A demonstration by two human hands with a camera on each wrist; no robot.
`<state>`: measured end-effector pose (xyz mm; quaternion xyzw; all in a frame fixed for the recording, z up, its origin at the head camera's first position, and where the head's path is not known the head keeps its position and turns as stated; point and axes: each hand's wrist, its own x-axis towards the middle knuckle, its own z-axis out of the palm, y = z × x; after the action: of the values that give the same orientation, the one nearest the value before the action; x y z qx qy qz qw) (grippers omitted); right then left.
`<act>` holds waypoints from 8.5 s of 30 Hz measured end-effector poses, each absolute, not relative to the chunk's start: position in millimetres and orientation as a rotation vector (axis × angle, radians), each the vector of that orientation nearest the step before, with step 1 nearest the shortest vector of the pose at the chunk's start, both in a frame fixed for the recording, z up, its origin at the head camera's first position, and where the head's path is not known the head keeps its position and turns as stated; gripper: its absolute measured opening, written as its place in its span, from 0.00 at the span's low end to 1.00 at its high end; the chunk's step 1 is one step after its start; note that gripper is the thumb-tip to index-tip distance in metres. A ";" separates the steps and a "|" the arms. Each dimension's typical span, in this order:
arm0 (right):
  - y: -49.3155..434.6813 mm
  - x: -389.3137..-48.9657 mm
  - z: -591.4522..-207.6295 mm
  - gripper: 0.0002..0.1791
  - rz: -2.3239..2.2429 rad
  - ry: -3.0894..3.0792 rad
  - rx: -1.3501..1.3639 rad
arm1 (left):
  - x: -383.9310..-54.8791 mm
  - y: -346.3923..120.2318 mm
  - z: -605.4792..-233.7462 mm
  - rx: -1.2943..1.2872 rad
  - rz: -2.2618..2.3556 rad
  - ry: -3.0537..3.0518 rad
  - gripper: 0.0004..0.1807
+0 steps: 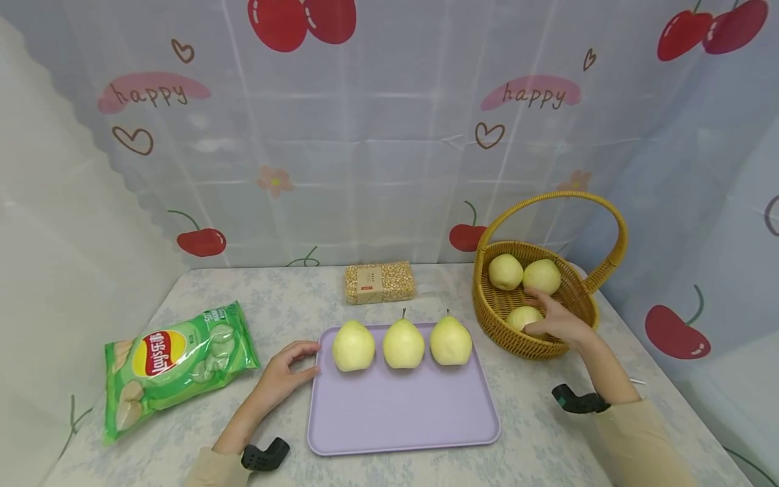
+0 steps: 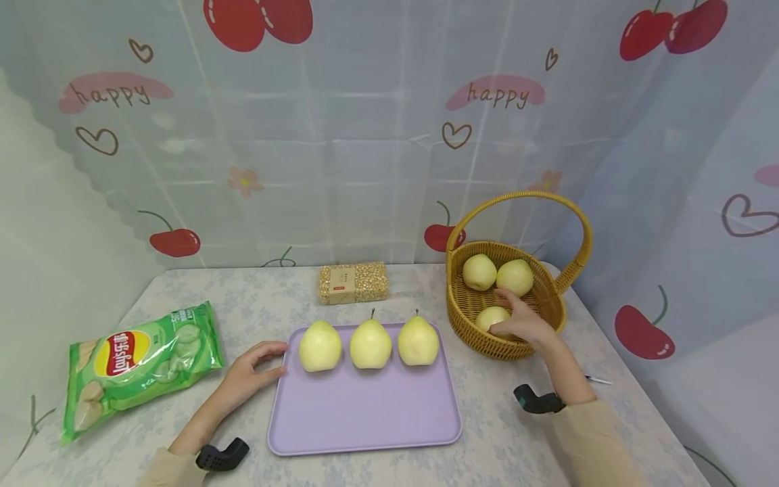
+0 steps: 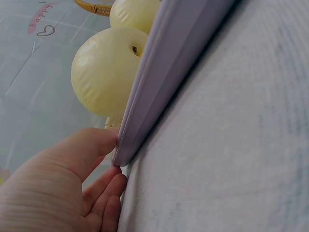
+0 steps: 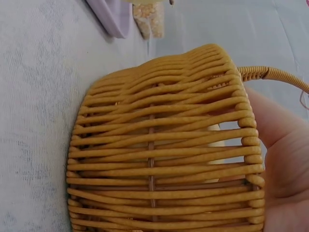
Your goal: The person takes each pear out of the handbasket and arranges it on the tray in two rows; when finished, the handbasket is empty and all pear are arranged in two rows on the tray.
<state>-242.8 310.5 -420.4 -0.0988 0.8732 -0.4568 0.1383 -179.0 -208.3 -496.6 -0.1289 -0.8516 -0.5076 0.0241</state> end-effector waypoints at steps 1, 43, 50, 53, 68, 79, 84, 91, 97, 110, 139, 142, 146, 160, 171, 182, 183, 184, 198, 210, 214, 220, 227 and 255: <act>310.0 -242.7 -420.5 0.51 -1.324 2.532 -0.284 | -181.0 -209.5 -501.2 -0.396 -1.568 -2.633 0.21; 138.1 -180.9 -405.4 0.49 -1.839 2.175 -0.824 | -173.5 -205.9 -483.8 -0.394 -1.559 -2.650 0.21; 88.0 -159.6 -421.7 0.54 -1.708 2.088 -0.883 | -180.3 -209.4 -500.2 -0.401 -1.540 -2.637 0.21; 75.1 -153.4 -432.5 0.54 -1.650 2.090 -0.865 | -186.0 -213.1 -511.1 -0.395 -1.544 -2.636 0.21; 51.7 -146.6 -468.5 0.52 -1.507 2.149 -0.970 | -189.8 -216.6 -516.9 -0.424 -1.562 -2.620 0.21; 51.1 -146.7 -470.2 0.49 -1.494 2.126 -0.972 | -189.7 -217.5 -517.4 -0.423 -1.581 -2.617 0.21; 51.8 -144.1 -468.2 0.48 -1.485 2.121 -0.950 | -189.2 -217.1 -515.5 -0.423 -1.581 -2.620 0.21; 48.8 -141.8 -473.9 0.48 -1.543 2.138 -0.922 | -188.8 -218.5 -514.7 -0.421 -1.586 -2.613 0.21; 47.2 -143.0 -475.6 0.49 -1.560 2.119 -0.940 | -185.2 -215.5 -510.7 -0.425 -1.562 -2.606 0.21; 52.0 -142.1 -471.3 0.47 -1.510 2.155 -0.979 | -183.2 -212.5 -506.5 -0.404 -1.514 -2.629 0.21; 85.2 -160.1 -441.0 0.31 -1.619 2.154 -1.129 | -189.0 -215.2 -516.9 -0.430 -1.570 -2.608 0.20; 109.0 -174.5 -424.7 0.25 -1.754 2.203 -1.074 | -188.5 -214.5 -516.3 -0.434 -1.578 -2.599 0.20; 152.8 -199.8 -402.1 0.20 -1.942 2.246 -0.926 | -188.1 -214.1 -515.9 -0.432 -1.588 -2.590 0.20; 312.5 -290.7 -382.6 0.13 -2.158 2.526 -0.208 | -172.3 -204.9 -485.3 -0.406 -1.533 -2.632 0.20; 344.6 -310.0 -400.2 0.15 -2.168 2.586 -0.056 | -173.0 -205.5 -484.5 -0.405 -1.535 -2.629 0.20; 351.1 -308.6 -411.1 0.17 -1.932 2.724 0.029 | -181.4 -209.8 -503.0 -0.398 -1.501 -2.626 0.20; 351.2 -308.1 -411.1 0.17 -1.920 2.729 0.034 | -183.0 -210.8 -507.6 -0.399 -1.489 -2.628 0.20; 351.2 -307.6 -410.5 0.18 -1.915 2.730 0.034 | -184.7 -212.1 -512.0 -0.399 -1.474 -2.633 0.20; 348.2 -316.7 -381.6 0.14 -2.092 2.560 0.010 | -187.1 -214.7 -516.8 -0.404 -1.535 -2.615 0.21; 345.7 -336.5 -391.2 0.18 -2.138 2.577 -0.015 | -188.0 -215.6 -515.2 -0.414 -1.561 -2.615 0.21; 345.1 -338.0 -398.2 0.19 -2.112 2.600 0.014 | -188.0 -216.5 -515.8 -0.416 -1.565 -2.616 0.21; 348.6 -340.8 -405.7 0.19 -2.023 2.666 0.068 | -188.9 -216.5 -517.5 -0.406 -1.560 -2.617 0.21; 350.8 -343.4 -414.4 0.34 -1.842 2.777 0.158 | -189.5 -217.0 -519.1 -0.424 -1.584 -2.602 0.21; 359.1 -346.6 -434.8 0.55 -1.416 2.637 -0.115 | -189.4 -216.2 -519.3 -0.405 -1.578 -2.613 0.21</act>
<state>-346.6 359.1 -434.8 -0.0382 0.8780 -0.4714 0.0733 -189.4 -216.2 -519.3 -0.1316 -0.8482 -0.5122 0.0311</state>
